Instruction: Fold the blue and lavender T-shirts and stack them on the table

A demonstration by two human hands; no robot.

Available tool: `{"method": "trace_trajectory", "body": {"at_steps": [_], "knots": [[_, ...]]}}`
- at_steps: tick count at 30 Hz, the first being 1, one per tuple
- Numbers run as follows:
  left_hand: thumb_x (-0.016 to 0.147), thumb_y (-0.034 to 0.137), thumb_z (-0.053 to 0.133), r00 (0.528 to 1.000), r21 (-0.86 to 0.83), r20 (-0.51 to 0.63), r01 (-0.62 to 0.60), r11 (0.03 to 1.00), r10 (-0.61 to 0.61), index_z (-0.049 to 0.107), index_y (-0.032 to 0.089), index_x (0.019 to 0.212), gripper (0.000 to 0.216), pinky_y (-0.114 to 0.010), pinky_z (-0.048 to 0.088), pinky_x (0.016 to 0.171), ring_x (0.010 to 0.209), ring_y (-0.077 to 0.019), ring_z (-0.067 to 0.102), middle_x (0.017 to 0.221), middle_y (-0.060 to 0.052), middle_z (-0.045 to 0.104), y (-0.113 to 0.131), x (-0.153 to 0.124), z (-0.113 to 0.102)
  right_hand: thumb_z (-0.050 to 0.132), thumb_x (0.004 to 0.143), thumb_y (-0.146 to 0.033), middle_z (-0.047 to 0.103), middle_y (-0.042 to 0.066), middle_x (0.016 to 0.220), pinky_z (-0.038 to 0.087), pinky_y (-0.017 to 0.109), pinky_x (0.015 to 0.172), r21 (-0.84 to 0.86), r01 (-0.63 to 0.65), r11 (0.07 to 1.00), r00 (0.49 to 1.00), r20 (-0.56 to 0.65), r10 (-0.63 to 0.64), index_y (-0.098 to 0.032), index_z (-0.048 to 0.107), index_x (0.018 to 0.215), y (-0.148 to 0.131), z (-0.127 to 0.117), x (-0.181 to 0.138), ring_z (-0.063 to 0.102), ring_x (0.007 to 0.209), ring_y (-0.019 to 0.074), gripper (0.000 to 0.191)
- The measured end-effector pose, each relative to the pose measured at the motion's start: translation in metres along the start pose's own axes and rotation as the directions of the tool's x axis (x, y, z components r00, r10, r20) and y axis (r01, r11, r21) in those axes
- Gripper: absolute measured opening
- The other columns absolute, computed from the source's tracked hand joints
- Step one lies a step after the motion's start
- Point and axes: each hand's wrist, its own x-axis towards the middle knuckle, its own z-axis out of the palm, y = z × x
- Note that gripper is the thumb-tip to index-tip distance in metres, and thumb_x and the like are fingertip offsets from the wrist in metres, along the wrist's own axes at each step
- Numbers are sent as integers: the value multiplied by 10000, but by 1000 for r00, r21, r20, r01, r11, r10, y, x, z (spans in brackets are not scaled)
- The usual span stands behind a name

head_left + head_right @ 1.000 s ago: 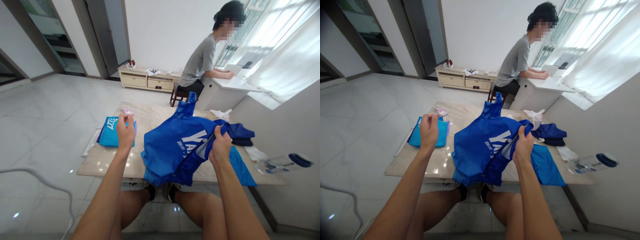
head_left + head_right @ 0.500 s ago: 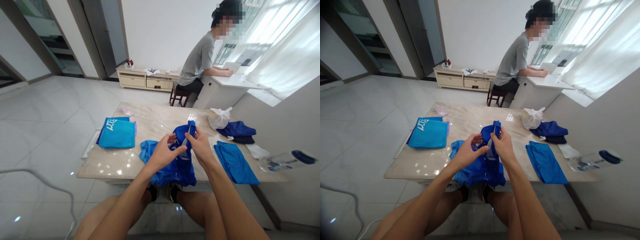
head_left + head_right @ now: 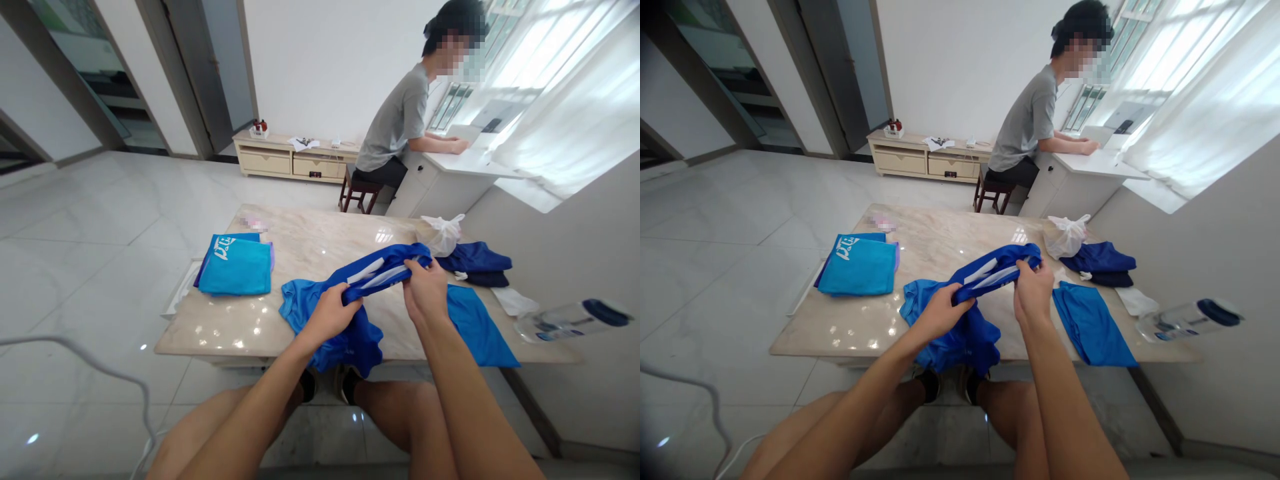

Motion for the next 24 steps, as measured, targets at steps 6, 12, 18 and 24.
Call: {"method": "trace_trajectory", "body": {"at_steps": [6, 12, 18, 24], "knots": [[915, 456, 801, 961, -386, 274, 68, 920, 44, 817, 196, 1052, 294, -377, 644, 863, 962, -274, 783, 1019, -78, 838, 38, -23, -39, 834, 701, -245, 696, -12, 878, 659, 353, 718, -50, -22, 998, 997, -79, 18, -231, 629, 1091, -20, -22, 16, 702, 776, 194, 441], [822, 669, 874, 996, -501, 25, -58, 863, 82, 840, 206, 1115, 548, -373, 640, 875, 1010, -300, 788, 1032, -92, 842, 65, -34, -78, 793, 849, -338, 742, -8, 1033, 632, 299, 761, -53, 430, 901, 900, -56, -433, -308, 700, 1285, -45, -16, -10, 738, 946, 215, 446], [867, 588, 842, 918, -257, -395, -157, 954, 45, 823, 193, 913, 399, -311, 560, 777, 835, -214, 718, 883, -47, 802, 35, -15, -95, 755, 819, -351, 768, 44, 1100, 653, 382, 892, -81, 213, 974, 974, 95, -205, -229, 773, 1148, -32, -13, -11, 746, 1055, 233, 352], [956, 567, 752, 760, -109, -645, -190, 976, 76, 777, 196, 971, 372, -293, 498, 705, 787, -186, 663, 899, -47, 769, 20, -12, -114, 768, 785, -309, 783, 15, 1137, 597, 432, 1071, -134, 102, 986, 922, 384, -43, -285, 755, 1355, -36, -12, -24, 731, 1163, 248, 571]]}}
